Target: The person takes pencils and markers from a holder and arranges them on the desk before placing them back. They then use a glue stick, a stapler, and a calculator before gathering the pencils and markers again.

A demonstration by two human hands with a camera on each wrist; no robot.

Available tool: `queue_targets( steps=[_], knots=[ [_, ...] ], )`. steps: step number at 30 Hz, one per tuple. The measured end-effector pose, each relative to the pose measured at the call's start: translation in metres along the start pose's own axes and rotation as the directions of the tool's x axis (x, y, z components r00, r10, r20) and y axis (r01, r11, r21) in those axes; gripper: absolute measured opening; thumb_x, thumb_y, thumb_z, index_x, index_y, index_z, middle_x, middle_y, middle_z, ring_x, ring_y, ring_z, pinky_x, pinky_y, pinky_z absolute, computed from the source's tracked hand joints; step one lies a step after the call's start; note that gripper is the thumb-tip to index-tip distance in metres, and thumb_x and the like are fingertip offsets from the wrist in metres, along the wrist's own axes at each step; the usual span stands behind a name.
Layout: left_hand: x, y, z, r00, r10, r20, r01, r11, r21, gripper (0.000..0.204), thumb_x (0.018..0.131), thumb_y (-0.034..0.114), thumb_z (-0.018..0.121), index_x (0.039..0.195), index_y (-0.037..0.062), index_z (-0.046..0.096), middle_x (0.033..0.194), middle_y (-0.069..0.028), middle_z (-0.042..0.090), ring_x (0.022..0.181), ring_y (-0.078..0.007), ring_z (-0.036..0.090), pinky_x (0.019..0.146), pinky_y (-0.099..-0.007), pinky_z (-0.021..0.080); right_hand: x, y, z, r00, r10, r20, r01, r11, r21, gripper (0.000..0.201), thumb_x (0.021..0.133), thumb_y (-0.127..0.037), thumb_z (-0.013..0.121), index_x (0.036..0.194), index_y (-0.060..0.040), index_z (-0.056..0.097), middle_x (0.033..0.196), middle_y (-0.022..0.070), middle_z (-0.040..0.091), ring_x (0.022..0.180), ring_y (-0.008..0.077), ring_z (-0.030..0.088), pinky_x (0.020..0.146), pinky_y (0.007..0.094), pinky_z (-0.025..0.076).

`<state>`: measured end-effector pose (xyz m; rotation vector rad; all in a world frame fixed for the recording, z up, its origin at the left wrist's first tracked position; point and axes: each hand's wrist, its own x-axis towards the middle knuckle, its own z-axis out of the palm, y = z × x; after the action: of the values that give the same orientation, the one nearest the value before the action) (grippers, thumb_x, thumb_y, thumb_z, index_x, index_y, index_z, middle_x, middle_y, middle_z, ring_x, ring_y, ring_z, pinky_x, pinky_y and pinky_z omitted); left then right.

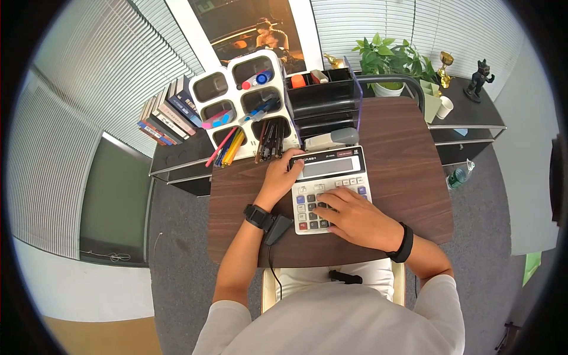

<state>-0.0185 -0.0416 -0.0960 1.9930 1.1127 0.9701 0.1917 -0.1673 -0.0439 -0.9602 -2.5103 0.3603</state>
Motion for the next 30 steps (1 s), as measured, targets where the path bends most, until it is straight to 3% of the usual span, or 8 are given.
queue_targets(
  steps=[1, 3, 9, 12, 18, 21, 24, 30],
  knots=[
    [-0.001, -0.001, 0.000, 1.000, 0.001, -0.003, -0.001, 1.000, -0.002, 0.023, 0.090, 0.020, 0.056, 0.108, 0.0070, 0.060, 0.074, -0.0160, 0.065, 0.066, -0.0263, 0.064, 0.062, -0.0338, 0.047, 0.000, 0.001, 0.000, 1.000, -0.001, 0.002, 0.001, 1.000, -0.003, 0.046, 0.076, -0.013, 0.071, 0.119, -0.0056, 0.057, 0.127, 0.0121, 0.050, 0.118, 0.0289, 0.045, 0.103, 0.0424, 0.038],
    [-0.002, 0.005, -0.003, 0.996, -0.077, 0.049, 0.078, 0.997, -0.004, 0.024, 0.093, 0.019, 0.054, 0.111, 0.0042, 0.060, 0.085, -0.0064, 0.065, 0.076, -0.0110, 0.057, 0.071, -0.0268, 0.046, 0.000, 0.002, 0.000, 1.000, -0.007, 0.010, 0.007, 1.000, 0.010, 0.047, 0.077, -0.013, 0.070, 0.121, -0.0058, 0.056, 0.127, 0.0121, 0.049, 0.119, 0.0294, 0.045, 0.102, 0.0421, 0.039],
    [-0.002, 0.008, -0.004, 0.992, -0.108, 0.065, 0.108, 0.994, 0.006, 0.024, 0.093, 0.020, 0.055, 0.112, 0.0051, 0.060, 0.084, -0.0064, 0.065, 0.075, -0.0109, 0.057, 0.070, -0.0264, 0.045, 0.008, -0.007, -0.003, 0.985, 0.006, -0.174, -0.005, 1.000, 0.004, 0.042, 0.078, -0.014, 0.069, 0.117, -0.0055, 0.057, 0.124, 0.0097, 0.051, 0.117, 0.0281, 0.047, 0.098, 0.0405, 0.043],
    [-0.002, 0.013, -0.005, 0.988, -0.132, 0.077, 0.131, 0.991, 0.010, 0.025, 0.093, 0.020, 0.055, 0.112, 0.0051, 0.059, 0.083, -0.0065, 0.064, 0.075, -0.0109, 0.056, 0.069, -0.0262, 0.045, 0.002, 0.001, 0.002, 0.999, 0.006, 0.033, -0.007, 1.000, 0.026, 0.036, 0.080, -0.014, 0.068, 0.113, -0.0048, 0.059, 0.119, 0.0087, 0.054, 0.112, 0.0269, 0.050, 0.095, 0.0383, 0.045],
    [-0.002, 0.007, -0.004, 0.989, -0.123, 0.081, 0.121, 0.992, 0.028, 0.024, 0.093, 0.020, 0.054, 0.112, 0.0052, 0.060, 0.083, -0.0075, 0.065, 0.075, -0.0123, 0.058, 0.069, -0.0272, 0.045, 0.006, -0.008, -0.002, 0.989, -0.031, -0.143, 0.035, 0.999, 0.025, 0.025, 0.076, -0.011, 0.069, 0.098, -0.0023, 0.061, 0.105, 0.0083, 0.056, 0.099, 0.0256, 0.054, 0.085, 0.0370, 0.048],
    [-0.002, 0.004, -0.003, 0.992, -0.104, 0.064, 0.101, 0.993, 0.058, 0.024, 0.093, 0.020, 0.054, 0.111, 0.0055, 0.060, 0.083, -0.0084, 0.065, 0.074, -0.0135, 0.058, 0.069, -0.0277, 0.046, 0.003, 0.000, 0.003, 1.000, -0.012, 0.014, 0.012, 0.999, -0.041, 0.025, 0.081, -0.015, 0.067, 0.103, -0.0047, 0.062, 0.106, 0.0061, 0.058, 0.097, 0.0241, 0.054, 0.085, 0.0350, 0.048],
    [-0.002, 0.006, -0.004, 0.993, -0.102, 0.063, 0.100, 0.994, 0.039, 0.024, 0.093, 0.020, 0.054, 0.111, 0.0058, 0.060, 0.084, -0.0092, 0.066, 0.074, -0.0149, 0.059, 0.069, -0.0283, 0.046, 0.007, -0.006, 0.000, 0.989, -0.031, -0.146, 0.032, 0.999, 0.001, 0.022, 0.081, -0.015, 0.067, 0.100, -0.0051, 0.062, 0.103, 0.0055, 0.058, 0.095, 0.0237, 0.054, 0.082, 0.0346, 0.048],
    [-0.002, 0.011, -0.004, 0.989, -0.135, 0.064, 0.131, 0.989, 0.065, 0.024, 0.093, 0.020, 0.054, 0.111, 0.0060, 0.060, 0.087, -0.0107, 0.067, 0.077, -0.0170, 0.061, 0.071, -0.0299, 0.047, 0.006, -0.002, 0.003, 0.992, -0.022, -0.126, 0.022, 1.000, -0.008, 0.018, 0.081, -0.014, 0.067, 0.095, -0.0047, 0.062, 0.098, 0.0051, 0.059, 0.088, 0.0241, 0.055, 0.078, 0.0353, 0.048]
  ],
)
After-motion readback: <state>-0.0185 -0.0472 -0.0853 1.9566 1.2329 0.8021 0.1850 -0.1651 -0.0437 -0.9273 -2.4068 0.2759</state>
